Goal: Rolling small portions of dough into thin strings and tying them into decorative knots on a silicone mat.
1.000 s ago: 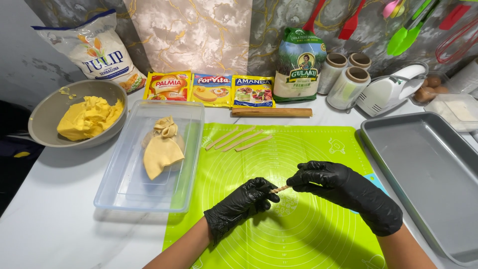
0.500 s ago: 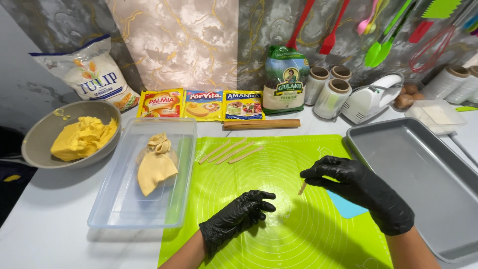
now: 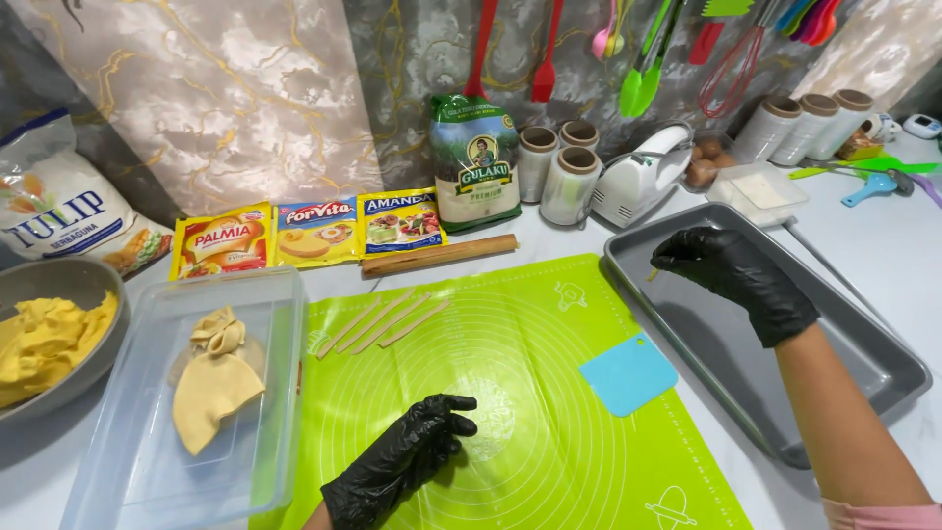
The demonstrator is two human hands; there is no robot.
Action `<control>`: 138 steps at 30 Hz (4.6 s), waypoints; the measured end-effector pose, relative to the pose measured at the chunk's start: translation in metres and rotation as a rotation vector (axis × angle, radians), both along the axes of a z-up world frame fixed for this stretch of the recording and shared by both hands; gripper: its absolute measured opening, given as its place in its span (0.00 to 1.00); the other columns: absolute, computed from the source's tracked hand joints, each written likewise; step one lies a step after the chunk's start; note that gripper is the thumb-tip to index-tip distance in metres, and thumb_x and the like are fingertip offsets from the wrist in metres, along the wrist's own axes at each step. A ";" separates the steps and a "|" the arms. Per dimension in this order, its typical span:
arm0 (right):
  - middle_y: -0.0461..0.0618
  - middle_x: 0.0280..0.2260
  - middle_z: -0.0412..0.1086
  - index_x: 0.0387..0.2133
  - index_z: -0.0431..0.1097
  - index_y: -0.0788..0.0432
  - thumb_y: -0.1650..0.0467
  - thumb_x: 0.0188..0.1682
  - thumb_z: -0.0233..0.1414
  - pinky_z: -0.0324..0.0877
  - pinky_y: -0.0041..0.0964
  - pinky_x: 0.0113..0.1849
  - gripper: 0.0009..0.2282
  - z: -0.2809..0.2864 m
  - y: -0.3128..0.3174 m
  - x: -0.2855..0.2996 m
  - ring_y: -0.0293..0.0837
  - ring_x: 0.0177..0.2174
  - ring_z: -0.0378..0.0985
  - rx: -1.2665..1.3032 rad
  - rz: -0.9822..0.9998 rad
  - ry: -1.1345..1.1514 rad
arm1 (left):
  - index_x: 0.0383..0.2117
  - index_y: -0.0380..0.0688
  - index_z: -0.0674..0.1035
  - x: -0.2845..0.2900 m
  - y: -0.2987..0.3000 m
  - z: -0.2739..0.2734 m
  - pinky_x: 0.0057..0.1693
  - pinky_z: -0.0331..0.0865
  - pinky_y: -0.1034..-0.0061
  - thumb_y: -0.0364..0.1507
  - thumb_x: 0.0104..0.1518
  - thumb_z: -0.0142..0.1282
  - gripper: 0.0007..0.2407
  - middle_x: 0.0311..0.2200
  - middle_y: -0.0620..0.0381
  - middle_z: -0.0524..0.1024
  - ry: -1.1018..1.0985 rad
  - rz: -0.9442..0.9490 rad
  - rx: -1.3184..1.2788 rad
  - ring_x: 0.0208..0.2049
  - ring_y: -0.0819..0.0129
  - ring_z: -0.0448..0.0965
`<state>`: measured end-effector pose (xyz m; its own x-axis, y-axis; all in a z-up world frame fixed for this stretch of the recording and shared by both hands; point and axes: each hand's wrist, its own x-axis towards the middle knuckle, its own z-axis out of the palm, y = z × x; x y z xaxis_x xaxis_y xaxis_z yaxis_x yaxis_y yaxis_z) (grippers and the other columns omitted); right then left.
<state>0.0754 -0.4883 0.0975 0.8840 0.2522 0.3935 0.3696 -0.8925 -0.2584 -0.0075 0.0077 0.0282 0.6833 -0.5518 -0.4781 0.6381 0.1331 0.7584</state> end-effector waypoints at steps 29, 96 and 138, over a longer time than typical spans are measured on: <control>0.45 0.44 0.81 0.43 0.80 0.49 0.62 0.49 0.58 0.73 0.43 0.44 0.12 -0.084 -0.061 0.078 0.47 0.42 0.83 -0.075 -0.147 0.181 | 0.58 0.41 0.77 0.009 0.001 -0.027 0.39 0.67 0.80 0.35 0.60 0.52 0.21 0.41 0.46 0.79 0.060 -0.019 -0.058 0.30 0.69 0.73; 0.34 0.54 0.77 0.57 0.74 0.42 0.65 0.50 0.56 0.68 0.30 0.54 0.19 -0.030 -0.011 0.085 0.32 0.51 0.73 0.162 -0.154 0.736 | 0.56 0.44 0.80 0.000 -0.006 0.017 0.34 0.62 0.86 0.38 0.63 0.49 0.19 0.40 0.53 0.81 0.101 -0.003 0.036 0.31 0.74 0.74; 0.45 0.45 0.80 0.52 0.73 0.47 0.69 0.52 0.54 0.77 0.37 0.49 0.14 -0.084 0.171 0.075 0.39 0.43 0.84 0.183 0.282 0.382 | 0.55 0.39 0.78 -0.004 0.002 -0.011 0.40 0.69 0.83 0.36 0.64 0.51 0.18 0.40 0.51 0.81 -0.031 -0.032 -0.209 0.34 0.69 0.78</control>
